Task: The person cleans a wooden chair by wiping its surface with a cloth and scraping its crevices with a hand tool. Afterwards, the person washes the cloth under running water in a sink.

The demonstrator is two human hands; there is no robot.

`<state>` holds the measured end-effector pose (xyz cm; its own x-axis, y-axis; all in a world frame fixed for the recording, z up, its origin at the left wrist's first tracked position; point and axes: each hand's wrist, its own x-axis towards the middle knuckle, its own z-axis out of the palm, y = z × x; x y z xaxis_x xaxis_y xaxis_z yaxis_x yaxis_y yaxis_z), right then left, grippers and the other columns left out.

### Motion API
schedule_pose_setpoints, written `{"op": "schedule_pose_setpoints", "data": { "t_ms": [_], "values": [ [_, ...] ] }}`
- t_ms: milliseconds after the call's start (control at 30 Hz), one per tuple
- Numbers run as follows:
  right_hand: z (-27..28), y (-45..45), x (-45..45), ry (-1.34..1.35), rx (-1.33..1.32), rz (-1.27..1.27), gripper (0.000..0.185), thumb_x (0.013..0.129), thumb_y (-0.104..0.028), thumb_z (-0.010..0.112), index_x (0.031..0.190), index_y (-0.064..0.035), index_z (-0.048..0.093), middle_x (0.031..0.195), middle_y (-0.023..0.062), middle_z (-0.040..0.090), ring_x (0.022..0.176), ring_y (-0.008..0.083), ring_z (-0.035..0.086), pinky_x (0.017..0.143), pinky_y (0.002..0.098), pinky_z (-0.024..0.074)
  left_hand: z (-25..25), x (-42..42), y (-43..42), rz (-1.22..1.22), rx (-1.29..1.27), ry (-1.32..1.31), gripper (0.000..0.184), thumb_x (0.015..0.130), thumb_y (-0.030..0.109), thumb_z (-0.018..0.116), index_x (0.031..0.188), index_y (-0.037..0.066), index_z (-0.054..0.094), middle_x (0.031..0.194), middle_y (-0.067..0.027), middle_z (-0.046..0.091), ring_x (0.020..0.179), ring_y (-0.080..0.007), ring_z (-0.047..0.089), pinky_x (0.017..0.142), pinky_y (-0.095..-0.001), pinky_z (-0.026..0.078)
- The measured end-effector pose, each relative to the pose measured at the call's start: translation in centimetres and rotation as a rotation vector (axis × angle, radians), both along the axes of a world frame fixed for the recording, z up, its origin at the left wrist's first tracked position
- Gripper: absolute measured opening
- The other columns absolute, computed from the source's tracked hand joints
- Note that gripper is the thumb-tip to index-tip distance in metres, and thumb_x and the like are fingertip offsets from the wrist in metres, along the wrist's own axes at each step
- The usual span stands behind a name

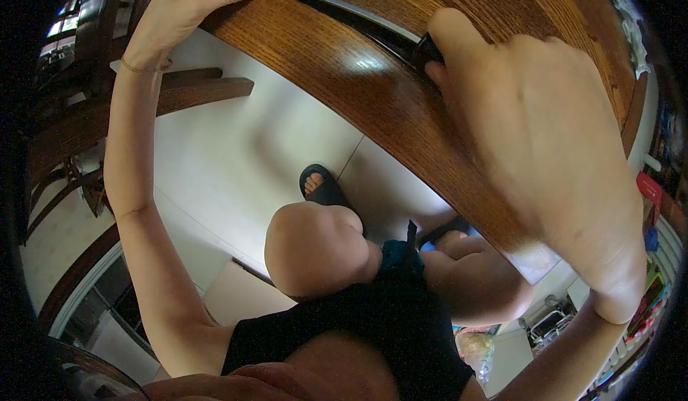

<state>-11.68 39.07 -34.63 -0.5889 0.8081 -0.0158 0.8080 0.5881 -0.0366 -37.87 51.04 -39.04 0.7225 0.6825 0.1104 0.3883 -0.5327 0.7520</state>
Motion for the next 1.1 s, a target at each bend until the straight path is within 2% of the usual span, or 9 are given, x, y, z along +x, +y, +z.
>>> {"op": "schedule_pose_setpoints", "data": {
  "t_ms": [233,367,500,633,700,733,833,1033,1100],
  "values": [
    [-0.2,0.7,0.5,0.005,0.097,0.089,0.008,0.086,-0.011,0.048,0.092,-0.0064,0.046,0.050,0.0140,0.047,0.044,0.0290,0.049,0.042,0.0375,0.0361,-0.5,-0.1,0.0,0.015,0.018,-0.044,0.010,0.068,0.014,0.071,0.072,0.007,0.064,0.101,-0.0059,0.048,0.102,-0.0184,0.040,0.092,-0.0340,0.025],
    [-0.4,2.1,1.7,-0.029,0.034,0.108,0.012,0.087,-0.013,0.048,0.097,-0.0063,0.048,0.054,0.0147,0.046,0.047,0.0286,0.044,0.048,0.0372,0.0339,-0.6,-0.1,-0.1,0.016,0.010,-0.070,0.010,0.068,0.014,0.071,0.073,0.007,0.064,0.102,-0.0067,0.048,0.103,-0.0188,0.040,0.093,-0.0345,0.025],
    [0.5,2.4,1.6,-0.172,-0.235,-0.088,0.021,0.088,-0.018,0.047,0.106,-0.0065,0.049,0.059,0.0140,0.042,0.055,0.0256,0.041,0.055,0.0359,0.0324,-0.5,-0.1,-0.2,0.025,-0.002,-0.064,0.011,0.068,0.014,0.071,0.073,0.007,0.064,0.102,-0.0070,0.048,0.103,-0.0191,0.040,0.093,-0.0350,0.025],
    [-0.5,1.8,2.8,-0.169,0.051,0.060,0.027,0.089,-0.020,0.047,0.111,-0.0062,0.049,0.059,0.0130,0.043,0.056,0.0235,0.042,0.055,0.0345,0.0332,-0.3,-0.1,-0.2,0.025,-0.007,-0.048,0.011,0.068,0.014,0.071,0.072,0.007,0.064,0.102,-0.0070,0.048,0.103,-0.0193,0.040,0.093,-0.0352,0.024],
    [-0.5,2.1,2.8,-0.199,0.011,0.017,0.029,0.088,-0.020,0.049,0.114,-0.0062,0.050,0.061,0.0125,0.044,0.058,0.0228,0.042,0.056,0.0331,0.0341,-0.3,0.0,-0.2,0.028,-0.011,-0.050,0.011,0.068,0.015,0.071,0.072,0.007,0.064,0.102,-0.0068,0.048,0.104,-0.0193,0.040,0.093,-0.0352,0.024],
    [0.0,2.5,2.4,-0.211,-0.106,-0.080,0.030,0.088,-0.020,0.050,0.115,-0.0063,0.050,0.062,0.0124,0.045,0.059,0.0226,0.042,0.057,0.0323,0.0345,-0.3,0.0,-0.2,0.031,-0.013,-0.052,0.011,0.068,0.015,0.071,0.072,0.007,0.064,0.102,-0.0067,0.048,0.104,-0.0193,0.040,0.093,-0.0352,0.024],
    [-1.1,3.0,4.6,-0.127,0.095,0.138,0.031,0.088,-0.019,0.048,0.117,-0.0065,0.049,0.062,0.0113,0.045,0.057,0.0221,0.041,0.059,0.0299,0.0357,-0.3,0.0,-0.2,0.027,-0.008,-0.059,0.012,0.068,0.016,0.071,0.072,0.007,0.064,0.102,-0.0064,0.048,0.104,-0.0193,0.040,0.094,-0.0355,0.024],
    [0.6,1.9,1.2,-0.056,-0.228,-0.049,0.023,0.088,-0.018,0.048,0.108,-0.0071,0.051,0.061,0.0117,0.049,0.055,0.0237,0.047,0.054,0.0328,0.0374,-0.3,0.0,-0.2,0.031,-0.014,-0.051,0.012,0.068,0.017,0.071,0.072,0.008,0.064,0.102,-0.0059,0.048,0.103,-0.0193,0.040,0.094,-0.0359,0.023],
    [0.3,1.0,0.8,-0.044,-0.064,0.020,0.016,0.087,-0.016,0.048,0.101,-0.0065,0.049,0.058,0.0134,0.050,0.051,0.0264,0.049,0.049,0.0346,0.0374,-0.2,0.1,-0.3,0.035,-0.001,-0.044,0.012,0.068,0.017,0.071,0.072,0.008,0.064,0.102,-0.0058,0.048,0.103,-0.0191,0.040,0.094,-0.0359,0.023]
  ]
}}
